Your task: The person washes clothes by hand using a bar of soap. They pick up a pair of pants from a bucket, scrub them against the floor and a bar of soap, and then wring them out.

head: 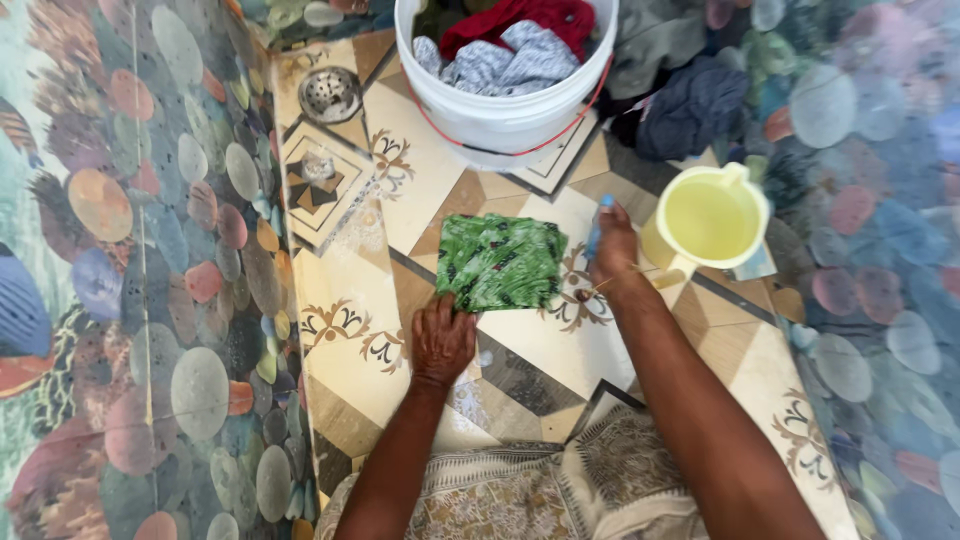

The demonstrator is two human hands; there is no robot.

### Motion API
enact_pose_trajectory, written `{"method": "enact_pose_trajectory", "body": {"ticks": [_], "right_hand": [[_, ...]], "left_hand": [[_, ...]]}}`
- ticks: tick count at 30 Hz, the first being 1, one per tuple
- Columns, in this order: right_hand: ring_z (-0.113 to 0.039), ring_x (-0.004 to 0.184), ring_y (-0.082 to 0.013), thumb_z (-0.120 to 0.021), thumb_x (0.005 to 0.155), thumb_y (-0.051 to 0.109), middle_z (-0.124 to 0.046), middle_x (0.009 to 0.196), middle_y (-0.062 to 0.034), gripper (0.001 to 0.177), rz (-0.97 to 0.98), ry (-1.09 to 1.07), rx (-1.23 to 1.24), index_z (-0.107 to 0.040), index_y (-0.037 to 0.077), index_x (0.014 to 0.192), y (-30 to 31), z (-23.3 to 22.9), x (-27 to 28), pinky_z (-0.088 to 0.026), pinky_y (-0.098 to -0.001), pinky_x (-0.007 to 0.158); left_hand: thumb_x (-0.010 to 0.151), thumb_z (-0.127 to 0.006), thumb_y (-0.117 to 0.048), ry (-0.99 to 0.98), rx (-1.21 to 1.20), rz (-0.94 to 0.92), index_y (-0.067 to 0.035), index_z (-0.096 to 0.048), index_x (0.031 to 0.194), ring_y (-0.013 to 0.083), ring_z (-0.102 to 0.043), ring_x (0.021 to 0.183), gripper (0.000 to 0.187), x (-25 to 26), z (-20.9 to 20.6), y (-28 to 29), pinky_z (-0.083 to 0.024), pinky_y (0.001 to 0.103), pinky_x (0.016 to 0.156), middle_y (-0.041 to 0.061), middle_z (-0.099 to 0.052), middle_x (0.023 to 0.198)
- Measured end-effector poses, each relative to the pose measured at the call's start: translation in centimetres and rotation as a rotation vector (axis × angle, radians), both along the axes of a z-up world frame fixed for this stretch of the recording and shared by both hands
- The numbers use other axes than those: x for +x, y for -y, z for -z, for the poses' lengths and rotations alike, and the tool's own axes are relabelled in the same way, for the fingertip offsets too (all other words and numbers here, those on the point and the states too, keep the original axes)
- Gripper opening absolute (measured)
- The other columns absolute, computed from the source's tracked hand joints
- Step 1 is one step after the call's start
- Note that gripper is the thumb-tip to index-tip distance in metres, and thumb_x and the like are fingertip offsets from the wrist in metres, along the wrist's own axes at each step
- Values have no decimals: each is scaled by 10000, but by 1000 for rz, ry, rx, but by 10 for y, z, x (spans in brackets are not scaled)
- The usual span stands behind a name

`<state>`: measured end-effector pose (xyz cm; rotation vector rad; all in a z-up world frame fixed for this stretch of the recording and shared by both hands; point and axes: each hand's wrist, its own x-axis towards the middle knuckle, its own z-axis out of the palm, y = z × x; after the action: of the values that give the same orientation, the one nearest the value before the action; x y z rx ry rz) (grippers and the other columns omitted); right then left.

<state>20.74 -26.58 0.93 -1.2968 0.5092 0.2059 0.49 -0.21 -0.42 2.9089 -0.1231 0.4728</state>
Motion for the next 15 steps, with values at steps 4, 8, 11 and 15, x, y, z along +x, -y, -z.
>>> {"method": "enact_pose_trajectory", "body": {"ticks": [4, 8, 11, 15], "right_hand": [[-501, 633, -179, -574, 1073, 424, -614, 845, -10, 313, -16, -119, 302, -638, 143, 1195, 37, -30, -51, -313, -310, 476], [-608, 750, -193, -545, 1055, 319, -665, 920, -55, 265, 138, -130, 612, -617, 73, 1124, 24, -50, -62, -499, -335, 628], [-589, 719, -196, -546, 1036, 330, -647, 889, -55, 280, 183, -141, 595, -622, 67, 1096, 18, -57, -59, -478, -344, 592], [-595, 749, -186, -557, 1034, 308, -657, 927, -56, 272, 227, -130, 581, -641, 61, 1112, 20, -70, -61, -481, -340, 609]], "left_hand": [[903, -550, -472, 94, 61, 89, -57, -642, 1182, 379, -460, 1314, 509, 19, -16, 18, -344, 614, 1036, 209, -494, 1451], [997, -448, -431, -363, 73, 154, -63, -531, 1395, 390, -489, 1225, 548, 50, -5, 44, -380, 623, 978, 246, -504, 1370], [1058, -412, -184, -452, 222, 262, 45, -549, 1382, 329, -585, 1190, 419, 73, 15, 43, -531, 470, 976, 216, -609, 1311], [1079, -414, -244, -718, -961, -223, 27, -624, 1211, 302, -695, 962, 367, 112, 36, 32, -578, 421, 863, 189, -710, 1085]]}}
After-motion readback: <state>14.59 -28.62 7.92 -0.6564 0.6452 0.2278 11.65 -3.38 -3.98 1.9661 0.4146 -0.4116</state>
